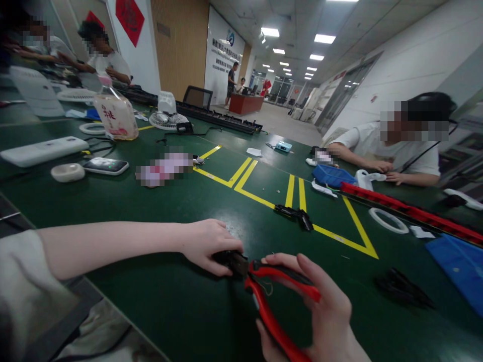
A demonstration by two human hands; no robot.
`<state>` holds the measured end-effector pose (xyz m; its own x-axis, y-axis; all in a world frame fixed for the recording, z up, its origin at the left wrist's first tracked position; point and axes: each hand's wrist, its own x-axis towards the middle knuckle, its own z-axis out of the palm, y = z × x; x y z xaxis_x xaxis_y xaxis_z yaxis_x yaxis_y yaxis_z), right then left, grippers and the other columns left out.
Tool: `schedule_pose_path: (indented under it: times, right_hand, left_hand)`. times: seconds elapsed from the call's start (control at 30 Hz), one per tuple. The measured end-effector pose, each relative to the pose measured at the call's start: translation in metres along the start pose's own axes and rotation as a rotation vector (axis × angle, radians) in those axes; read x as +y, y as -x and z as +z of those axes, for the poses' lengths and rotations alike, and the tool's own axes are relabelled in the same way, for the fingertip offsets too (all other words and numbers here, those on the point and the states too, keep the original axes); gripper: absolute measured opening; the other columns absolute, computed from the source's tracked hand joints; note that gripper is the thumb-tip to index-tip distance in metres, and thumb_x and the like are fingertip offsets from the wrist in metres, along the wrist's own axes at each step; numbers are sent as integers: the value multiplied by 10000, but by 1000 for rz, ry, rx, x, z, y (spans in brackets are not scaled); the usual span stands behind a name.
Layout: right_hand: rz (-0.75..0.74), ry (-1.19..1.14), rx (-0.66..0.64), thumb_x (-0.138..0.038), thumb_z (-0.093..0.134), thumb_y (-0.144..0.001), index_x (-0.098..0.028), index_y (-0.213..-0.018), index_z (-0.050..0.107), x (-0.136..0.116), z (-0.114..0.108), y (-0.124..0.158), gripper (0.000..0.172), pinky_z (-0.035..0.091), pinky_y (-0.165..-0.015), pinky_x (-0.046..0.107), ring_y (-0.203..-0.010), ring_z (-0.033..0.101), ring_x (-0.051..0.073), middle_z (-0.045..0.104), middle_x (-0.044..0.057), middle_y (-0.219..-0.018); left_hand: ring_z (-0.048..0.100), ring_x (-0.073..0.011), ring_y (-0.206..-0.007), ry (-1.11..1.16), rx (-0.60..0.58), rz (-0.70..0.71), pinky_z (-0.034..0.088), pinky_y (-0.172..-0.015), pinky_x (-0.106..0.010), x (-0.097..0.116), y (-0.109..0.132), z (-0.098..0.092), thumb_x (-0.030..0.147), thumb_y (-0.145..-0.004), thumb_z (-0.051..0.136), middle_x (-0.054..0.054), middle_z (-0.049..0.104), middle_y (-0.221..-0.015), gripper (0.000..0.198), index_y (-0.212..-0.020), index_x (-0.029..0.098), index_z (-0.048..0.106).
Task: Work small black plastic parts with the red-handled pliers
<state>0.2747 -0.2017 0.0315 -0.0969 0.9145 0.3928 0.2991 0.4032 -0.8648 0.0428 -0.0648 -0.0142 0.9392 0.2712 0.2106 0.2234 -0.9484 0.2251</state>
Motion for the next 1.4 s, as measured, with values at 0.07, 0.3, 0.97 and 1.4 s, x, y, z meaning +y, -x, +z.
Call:
schedule_pose_path:
  times: [0.07, 0.3, 0.97, 1.4]
  right_hand:
    - [-99, 175, 19, -201, 793, -675, -410, -1424, 368, 1, 3, 0, 886, 524, -980, 538, -1094, 659, 310, 608, 68, -1279]
    - [-53, 326, -54, -322, 798, -687, -339, -1408, 386, 4, -6, -9, 831, 576, -960, 469, -1080, 684, 301, 651, 90, -1247]
    - [355, -211, 48, -281, 866, -616, -308, -1085, 592, 31, -13, -36, 544, 579, -931, 499, -1058, 705, 302, 717, 53, -1178]
    - [327, -315, 33, -295, 825, -662, -337, -1112, 599, 36, -16, -35, 506, 523, -1010, 524, -1133, 671, 303, 704, 34, -1224]
  left_hand:
    - [692, -211, -728, -8, -1, -4, 465, -699, -337, 0, 0, 0, 502, -904, 597, -49, 738, -873, 360, -1098, 203, 552]
    - [690, -211, -747, -16, -11, 27, 460, -695, -332, -3, 1, -3, 501, -906, 605, -42, 736, -901, 366, -1112, 205, 547]
    - [637, -196, -764, 179, -57, -13, 428, -710, -299, -7, 13, -16, 472, -879, 651, -27, 686, -873, 344, -1073, 197, 582]
    - [562, -180, -654, 269, -59, -92, 359, -583, -256, -8, 13, -16, 544, -888, 594, -3, 599, -734, 350, -979, 213, 525]
